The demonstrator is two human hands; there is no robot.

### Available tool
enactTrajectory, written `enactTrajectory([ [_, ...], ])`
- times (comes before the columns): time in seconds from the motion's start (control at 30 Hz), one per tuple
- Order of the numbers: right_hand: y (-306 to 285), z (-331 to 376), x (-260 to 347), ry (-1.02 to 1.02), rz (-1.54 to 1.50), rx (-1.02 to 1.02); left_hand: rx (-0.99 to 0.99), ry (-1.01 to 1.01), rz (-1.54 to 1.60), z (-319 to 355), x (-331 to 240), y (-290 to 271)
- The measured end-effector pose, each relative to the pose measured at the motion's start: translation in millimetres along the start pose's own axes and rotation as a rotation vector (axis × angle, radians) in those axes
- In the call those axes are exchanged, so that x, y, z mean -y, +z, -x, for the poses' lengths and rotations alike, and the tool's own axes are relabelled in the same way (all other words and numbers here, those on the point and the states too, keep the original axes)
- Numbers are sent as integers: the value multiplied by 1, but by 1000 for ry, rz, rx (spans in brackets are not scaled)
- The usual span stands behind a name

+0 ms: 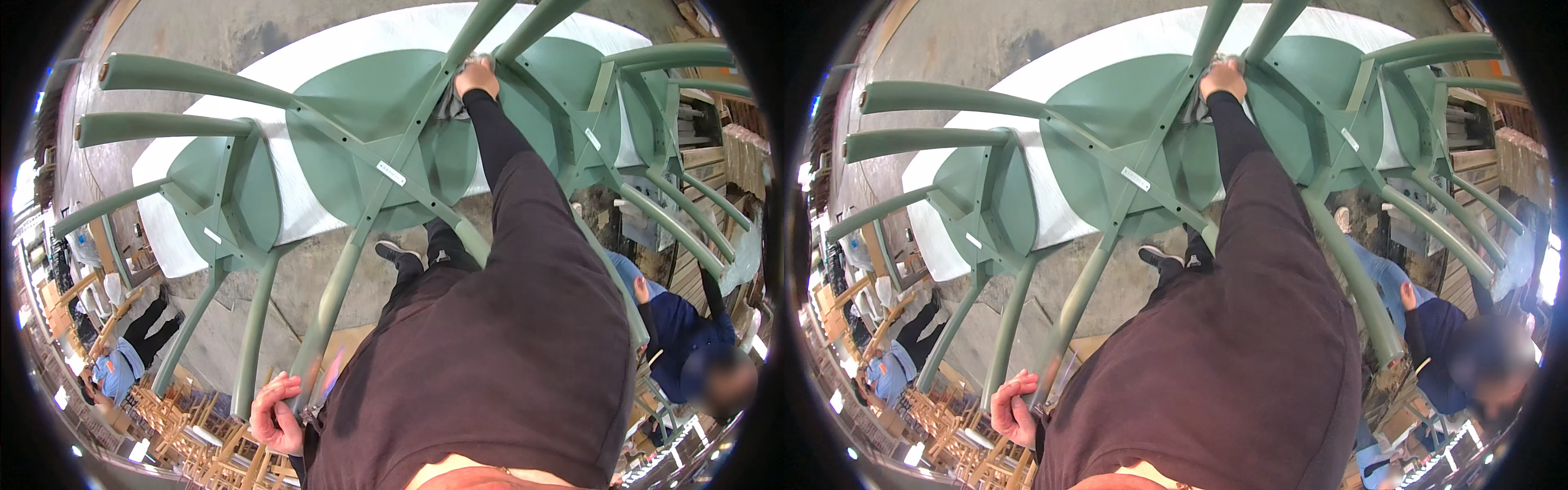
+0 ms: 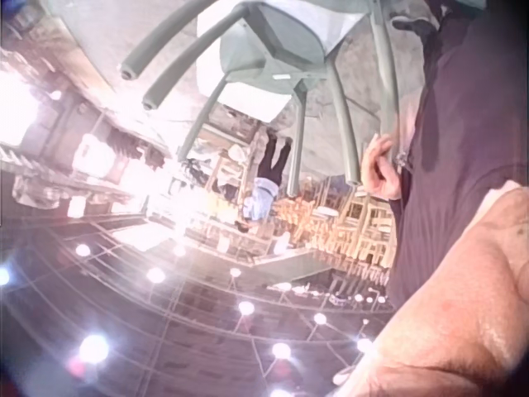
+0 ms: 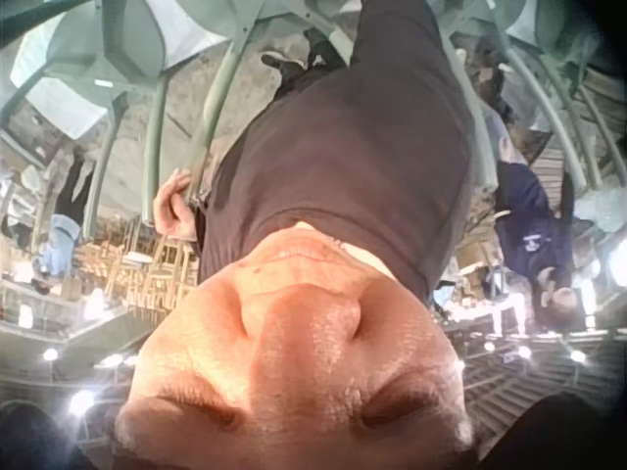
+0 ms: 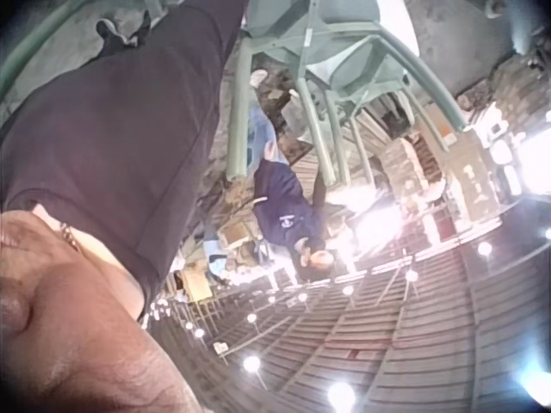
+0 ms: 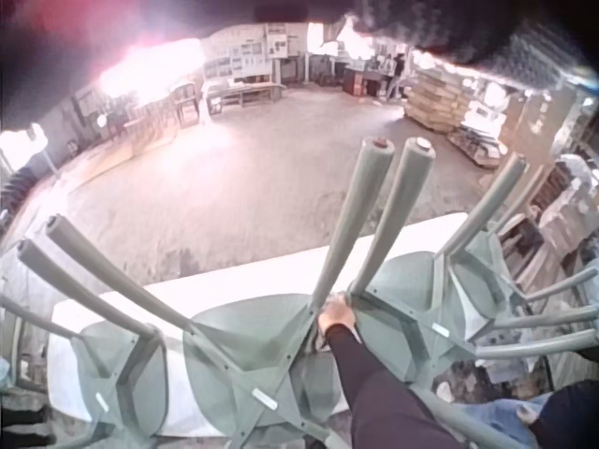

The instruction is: The person wipes the underside and legs of several green chairs using a cloth. They lift and reposition chairs to access different surfaces, then place them back on the floor. The task is performed repeatedly across multiple chairs in a warehouse-like setting.

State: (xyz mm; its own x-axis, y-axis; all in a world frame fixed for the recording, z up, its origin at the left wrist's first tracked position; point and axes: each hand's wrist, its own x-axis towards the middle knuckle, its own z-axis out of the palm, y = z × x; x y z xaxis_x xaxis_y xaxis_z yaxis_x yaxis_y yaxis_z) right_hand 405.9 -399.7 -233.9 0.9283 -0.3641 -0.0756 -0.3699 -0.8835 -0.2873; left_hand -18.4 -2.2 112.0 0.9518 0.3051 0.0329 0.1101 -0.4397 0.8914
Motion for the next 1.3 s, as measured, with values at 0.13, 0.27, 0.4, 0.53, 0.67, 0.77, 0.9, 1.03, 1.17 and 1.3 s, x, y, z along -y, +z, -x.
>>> enactTrajectory([
  [0.13,24,69,20,-183,64,150,-47,-8,-27,6,-8,11],
  [0.27,25,189,-11,-706,-113,49,-27,12,-56,1,-11,11],
  [0.4,-5,208,-67,-1152,14,301,-35,35,5,3,-2,7],
  [0.53,-26,183,-96,-1313,156,597,-38,53,8,3,-1,8],
  [0.67,-27,103,-72,-888,51,282,-66,40,2,4,-5,9],
  [0.77,-18,42,-28,-455,-133,-121,-97,32,-7,2,-3,12],
  [0.9,20,111,-17,-391,147,76,-105,1,-54,2,-11,18],
  [1.03,15,221,-102,-820,176,328,-137,16,-2,3,-9,18],
  [1.17,-13,164,-91,-928,176,683,-114,44,-8,0,-6,15],
  [1.3,-11,51,-25,-290,-51,21,-101,53,13,0,-3,10],
])
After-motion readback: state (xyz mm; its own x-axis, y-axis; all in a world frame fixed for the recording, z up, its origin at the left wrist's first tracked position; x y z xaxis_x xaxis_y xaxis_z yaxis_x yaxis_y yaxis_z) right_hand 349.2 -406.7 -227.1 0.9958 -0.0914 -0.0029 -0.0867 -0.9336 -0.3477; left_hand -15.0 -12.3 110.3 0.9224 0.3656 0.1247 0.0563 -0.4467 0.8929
